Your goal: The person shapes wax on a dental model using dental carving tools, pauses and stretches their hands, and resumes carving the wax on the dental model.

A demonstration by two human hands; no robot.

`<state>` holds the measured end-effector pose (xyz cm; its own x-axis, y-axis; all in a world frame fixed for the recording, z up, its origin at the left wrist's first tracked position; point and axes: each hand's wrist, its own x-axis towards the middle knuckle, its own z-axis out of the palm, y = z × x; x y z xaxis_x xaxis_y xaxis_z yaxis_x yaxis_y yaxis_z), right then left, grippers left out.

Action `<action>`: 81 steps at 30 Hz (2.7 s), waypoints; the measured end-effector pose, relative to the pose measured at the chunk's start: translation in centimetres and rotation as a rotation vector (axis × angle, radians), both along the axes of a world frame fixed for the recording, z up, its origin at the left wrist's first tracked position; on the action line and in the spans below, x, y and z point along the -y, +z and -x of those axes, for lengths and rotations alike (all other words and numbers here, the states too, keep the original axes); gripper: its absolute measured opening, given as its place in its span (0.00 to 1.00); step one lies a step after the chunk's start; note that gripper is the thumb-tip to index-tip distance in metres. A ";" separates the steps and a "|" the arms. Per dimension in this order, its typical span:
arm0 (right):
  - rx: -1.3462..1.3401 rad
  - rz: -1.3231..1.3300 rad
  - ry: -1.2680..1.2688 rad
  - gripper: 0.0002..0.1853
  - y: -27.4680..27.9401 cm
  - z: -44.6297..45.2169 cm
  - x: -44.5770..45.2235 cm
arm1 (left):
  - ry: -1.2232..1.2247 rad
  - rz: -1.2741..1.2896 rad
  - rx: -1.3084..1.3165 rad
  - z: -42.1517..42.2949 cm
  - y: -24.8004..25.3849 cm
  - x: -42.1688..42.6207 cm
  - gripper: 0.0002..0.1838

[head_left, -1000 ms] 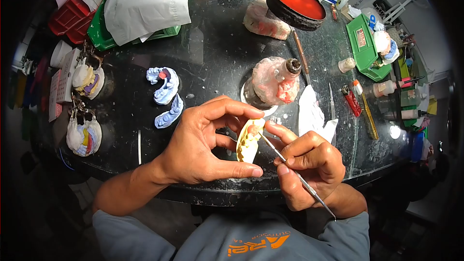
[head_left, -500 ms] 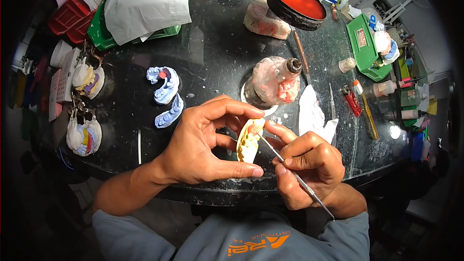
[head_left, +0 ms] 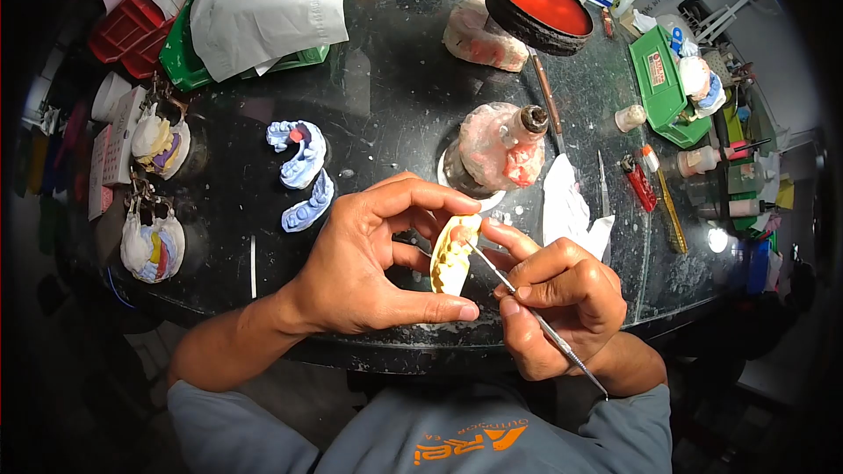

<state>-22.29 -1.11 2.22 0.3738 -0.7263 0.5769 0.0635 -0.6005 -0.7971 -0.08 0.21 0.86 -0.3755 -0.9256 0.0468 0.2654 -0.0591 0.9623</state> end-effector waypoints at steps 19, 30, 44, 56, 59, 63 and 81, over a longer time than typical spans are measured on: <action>0.001 -0.001 0.020 0.08 0.0 0.3 0.0 | -0.023 -0.021 -0.009 -0.1 0.1 0.0 0.42; 0.059 -0.050 -0.189 0.13 0.0 1.7 0.8 | -0.088 -0.445 -0.212 -0.6 1.1 0.2 0.42; 0.204 -0.218 0.086 0.08 0.8 1.6 1.3 | -0.167 -0.451 -0.346 -1.0 0.1 0.2 0.41; 0.153 -0.480 0.054 0.06 1.6 1.2 0.1 | -0.159 -0.474 -0.284 -1.3 -0.1 0.3 0.39; 0.078 -0.359 0.054 0.06 1.5 1.3 0.1 | -0.122 -0.456 -0.303 -0.9 -0.1 0.3 0.40; 0.059 -0.203 0.040 0.07 1.2 0.9 0.0 | -0.104 -0.448 -0.307 -0.8 0.1 0.3 0.43; -0.040 -0.030 0.092 0.10 1.0 1.1 0.2 | -0.077 -0.427 -0.263 -0.9 0.0 0.2 0.47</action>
<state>-23.39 -1.29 3.24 0.4623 -0.7047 0.5383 0.0846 -0.5692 -0.8178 0.79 0.03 0.90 -0.4701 -0.8526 -0.2280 0.4750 -0.4621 0.7489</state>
